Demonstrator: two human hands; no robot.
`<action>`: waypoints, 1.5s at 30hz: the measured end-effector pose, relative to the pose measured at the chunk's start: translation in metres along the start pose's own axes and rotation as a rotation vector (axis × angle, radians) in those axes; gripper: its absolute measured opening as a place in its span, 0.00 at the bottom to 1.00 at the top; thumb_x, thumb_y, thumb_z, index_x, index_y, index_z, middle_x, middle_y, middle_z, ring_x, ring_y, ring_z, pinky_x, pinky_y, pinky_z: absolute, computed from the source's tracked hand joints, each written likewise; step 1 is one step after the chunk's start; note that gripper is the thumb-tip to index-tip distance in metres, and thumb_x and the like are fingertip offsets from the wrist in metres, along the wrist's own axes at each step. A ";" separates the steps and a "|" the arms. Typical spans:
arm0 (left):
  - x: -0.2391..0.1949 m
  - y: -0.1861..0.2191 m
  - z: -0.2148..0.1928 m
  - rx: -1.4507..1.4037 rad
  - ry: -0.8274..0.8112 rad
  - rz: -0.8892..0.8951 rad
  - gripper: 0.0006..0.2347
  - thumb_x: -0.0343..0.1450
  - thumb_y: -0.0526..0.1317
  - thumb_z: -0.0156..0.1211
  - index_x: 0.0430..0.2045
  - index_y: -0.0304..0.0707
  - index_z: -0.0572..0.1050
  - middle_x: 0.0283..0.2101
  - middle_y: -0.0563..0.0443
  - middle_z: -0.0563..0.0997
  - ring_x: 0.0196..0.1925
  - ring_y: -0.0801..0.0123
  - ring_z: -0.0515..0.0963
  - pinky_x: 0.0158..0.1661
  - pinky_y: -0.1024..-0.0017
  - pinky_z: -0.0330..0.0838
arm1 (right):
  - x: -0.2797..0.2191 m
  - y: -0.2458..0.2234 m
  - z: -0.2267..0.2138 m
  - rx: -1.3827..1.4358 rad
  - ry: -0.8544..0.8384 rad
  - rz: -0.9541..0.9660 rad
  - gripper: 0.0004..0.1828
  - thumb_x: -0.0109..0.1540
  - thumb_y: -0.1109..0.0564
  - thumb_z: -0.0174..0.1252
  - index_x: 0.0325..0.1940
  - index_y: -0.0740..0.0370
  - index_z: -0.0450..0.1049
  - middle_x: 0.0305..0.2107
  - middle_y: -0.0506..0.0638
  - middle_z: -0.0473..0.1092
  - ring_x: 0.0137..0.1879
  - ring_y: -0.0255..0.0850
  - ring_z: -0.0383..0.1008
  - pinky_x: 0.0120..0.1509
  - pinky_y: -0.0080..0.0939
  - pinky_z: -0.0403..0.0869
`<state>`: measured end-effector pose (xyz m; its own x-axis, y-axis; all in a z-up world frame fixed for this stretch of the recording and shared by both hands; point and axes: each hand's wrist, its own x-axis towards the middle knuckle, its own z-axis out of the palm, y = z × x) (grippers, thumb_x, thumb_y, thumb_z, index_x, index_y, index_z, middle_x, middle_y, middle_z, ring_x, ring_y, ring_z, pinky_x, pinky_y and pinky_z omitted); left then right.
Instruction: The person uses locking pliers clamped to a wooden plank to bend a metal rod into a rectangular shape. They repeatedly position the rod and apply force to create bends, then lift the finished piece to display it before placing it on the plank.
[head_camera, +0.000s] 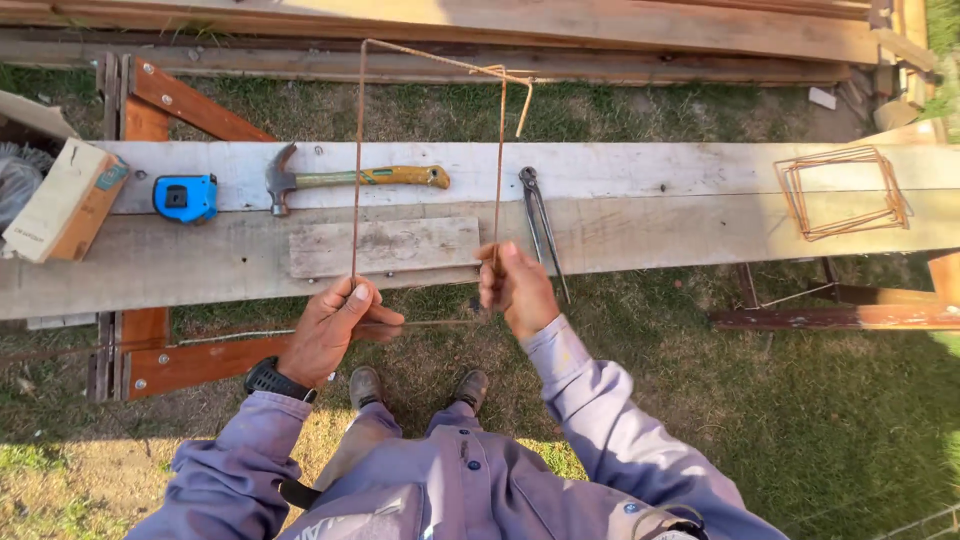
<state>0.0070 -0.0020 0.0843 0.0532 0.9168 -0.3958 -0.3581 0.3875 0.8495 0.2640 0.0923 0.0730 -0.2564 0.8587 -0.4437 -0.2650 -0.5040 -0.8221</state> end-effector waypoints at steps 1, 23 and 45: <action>0.000 0.006 0.003 0.000 -0.023 0.012 0.13 0.77 0.48 0.49 0.36 0.35 0.72 0.33 0.31 0.85 0.38 0.53 0.87 0.39 0.58 0.84 | -0.006 -0.003 0.005 -0.005 0.011 -0.022 0.26 0.68 0.35 0.46 0.49 0.59 0.74 0.21 0.48 0.68 0.23 0.38 0.73 0.24 0.33 0.74; 0.056 0.070 0.023 -0.425 0.040 0.260 0.25 0.81 0.56 0.42 0.10 0.49 0.54 0.11 0.59 0.48 0.10 0.73 0.51 0.17 0.75 0.50 | -0.014 -0.064 0.073 0.251 0.179 -0.355 0.19 0.70 0.45 0.49 0.29 0.57 0.66 0.11 0.37 0.42 0.12 0.28 0.47 0.12 0.25 0.52; 0.038 0.105 -0.018 -0.089 -0.083 0.473 0.23 0.81 0.56 0.35 0.29 0.41 0.73 0.22 0.49 0.74 0.26 0.67 0.74 0.32 0.69 0.71 | -0.039 -0.060 0.092 -0.020 0.093 -0.515 0.16 0.70 0.51 0.48 0.40 0.66 0.72 0.11 0.37 0.43 0.13 0.24 0.51 0.17 0.22 0.55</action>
<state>-0.0453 0.0715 0.1527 -0.0619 0.9964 0.0582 -0.4388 -0.0796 0.8950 0.2040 0.0800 0.1729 -0.0135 0.9999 -0.0097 -0.3170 -0.0135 -0.9483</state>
